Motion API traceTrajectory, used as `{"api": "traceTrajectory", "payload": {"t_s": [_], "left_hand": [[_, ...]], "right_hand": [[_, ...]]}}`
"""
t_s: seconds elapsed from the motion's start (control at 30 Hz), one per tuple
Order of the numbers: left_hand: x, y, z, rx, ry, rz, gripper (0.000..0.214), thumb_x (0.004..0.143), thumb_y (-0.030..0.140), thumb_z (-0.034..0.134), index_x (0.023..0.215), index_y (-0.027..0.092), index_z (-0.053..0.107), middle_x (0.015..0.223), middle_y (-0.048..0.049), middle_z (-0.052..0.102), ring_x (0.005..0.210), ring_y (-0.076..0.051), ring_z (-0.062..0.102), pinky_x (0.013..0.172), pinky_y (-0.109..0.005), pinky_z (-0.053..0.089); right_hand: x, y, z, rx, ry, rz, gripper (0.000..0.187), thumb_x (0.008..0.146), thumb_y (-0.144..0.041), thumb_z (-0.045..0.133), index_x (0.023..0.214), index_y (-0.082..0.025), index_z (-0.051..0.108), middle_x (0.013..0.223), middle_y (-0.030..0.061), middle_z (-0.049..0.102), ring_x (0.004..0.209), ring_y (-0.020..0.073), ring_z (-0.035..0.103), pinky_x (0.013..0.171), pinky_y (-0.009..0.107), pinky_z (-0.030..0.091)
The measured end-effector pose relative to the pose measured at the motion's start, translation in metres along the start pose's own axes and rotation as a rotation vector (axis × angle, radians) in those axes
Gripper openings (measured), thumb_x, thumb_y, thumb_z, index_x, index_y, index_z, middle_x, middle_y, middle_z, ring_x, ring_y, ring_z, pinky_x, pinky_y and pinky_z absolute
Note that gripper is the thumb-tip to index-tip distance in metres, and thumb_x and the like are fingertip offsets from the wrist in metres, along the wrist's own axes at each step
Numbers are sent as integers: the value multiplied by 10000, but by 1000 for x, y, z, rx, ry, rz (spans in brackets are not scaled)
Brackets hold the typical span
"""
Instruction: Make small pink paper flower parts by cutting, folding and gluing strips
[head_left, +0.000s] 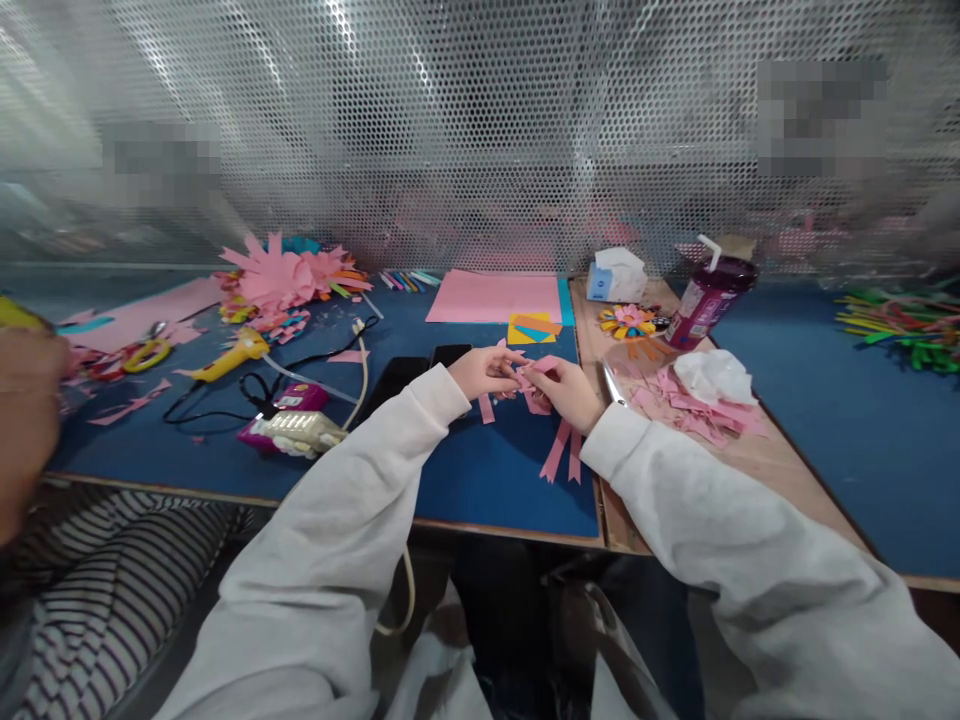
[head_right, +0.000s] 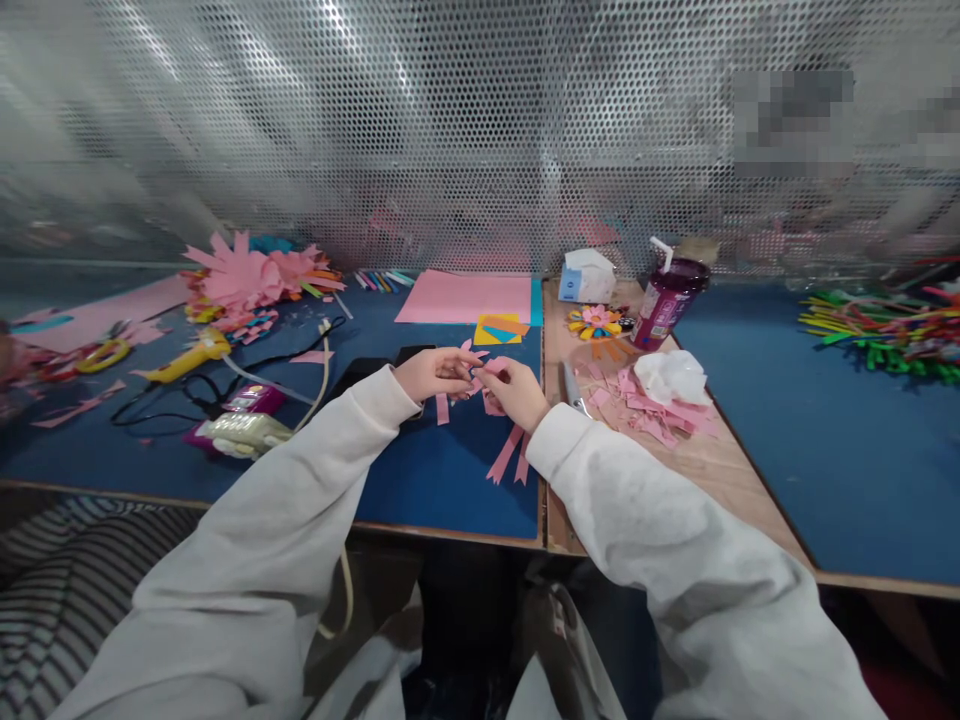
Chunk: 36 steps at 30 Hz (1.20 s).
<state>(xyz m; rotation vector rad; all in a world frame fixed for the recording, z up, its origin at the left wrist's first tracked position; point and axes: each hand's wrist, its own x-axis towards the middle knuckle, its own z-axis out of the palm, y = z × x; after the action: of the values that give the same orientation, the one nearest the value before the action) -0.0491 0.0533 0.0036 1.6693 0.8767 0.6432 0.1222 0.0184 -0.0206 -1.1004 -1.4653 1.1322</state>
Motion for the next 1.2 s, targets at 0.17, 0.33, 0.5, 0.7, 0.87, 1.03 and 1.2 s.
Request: {"api": "traceTrajectory", "payload": {"t_s": [0.17, 0.33, 0.5, 0.7, 0.87, 1.03, 1.2], "left_hand": [[-1, 2, 1, -20, -5, -44, 416, 630, 86, 721, 1015, 91, 561, 677, 7, 639, 583, -111, 640, 563, -230, 518], [0, -2, 0, -23, -37, -56, 353, 619, 94, 742, 927, 96, 570, 611, 19, 634, 565, -114, 633, 595, -255, 521], [0, -5, -2, 5, -94, -60, 265, 595, 163, 782, 745, 96, 574, 644, -2, 653, 566, -104, 637, 650, -272, 536], [-1, -3, -2, 23, -109, -42, 317, 573, 236, 809, 726, 94, 570, 648, -10, 651, 559, -105, 640, 578, -225, 525], [0, -4, -2, 48, -146, -42, 293, 601, 230, 796, 734, 99, 570, 625, 3, 641, 549, -92, 631, 568, -204, 505], [1, -9, -3, 61, -160, -39, 289, 609, 229, 787, 739, 103, 562, 632, -4, 643, 566, -106, 642, 588, -221, 506], [2, -12, -3, 75, -215, -28, 286, 612, 231, 781, 726, 117, 545, 604, 14, 638, 566, -98, 645, 590, -201, 504]], "right_hand": [[0, 3, 1, 2, 10, -15, 367, 711, -545, 596, 658, -208, 461, 492, -59, 472, 404, 86, 417, 398, 236, 353], [0, 2, -1, -35, 84, -40, 391, 720, -540, 605, 604, -215, 420, 471, -60, 455, 413, 89, 409, 409, 237, 321], [-1, -2, -1, -64, 103, -53, 401, 742, -502, 604, 570, -216, 379, 453, -70, 415, 409, 81, 378, 413, 233, 297], [-4, -5, 0, -71, 110, -58, 407, 757, -525, 573, 564, -212, 400, 454, -66, 413, 412, 83, 386, 414, 231, 304], [-4, -5, -1, -68, 103, -57, 420, 765, -547, 553, 557, -213, 406, 448, -61, 412, 411, 87, 383, 410, 233, 305], [-5, -6, 0, -70, 93, -49, 432, 763, -560, 548, 547, -216, 403, 439, -57, 418, 408, 89, 383, 402, 232, 310], [-4, -6, 0, -67, 102, -43, 443, 744, -577, 560, 543, -214, 405, 436, -58, 415, 403, 88, 384, 395, 231, 305]]}}
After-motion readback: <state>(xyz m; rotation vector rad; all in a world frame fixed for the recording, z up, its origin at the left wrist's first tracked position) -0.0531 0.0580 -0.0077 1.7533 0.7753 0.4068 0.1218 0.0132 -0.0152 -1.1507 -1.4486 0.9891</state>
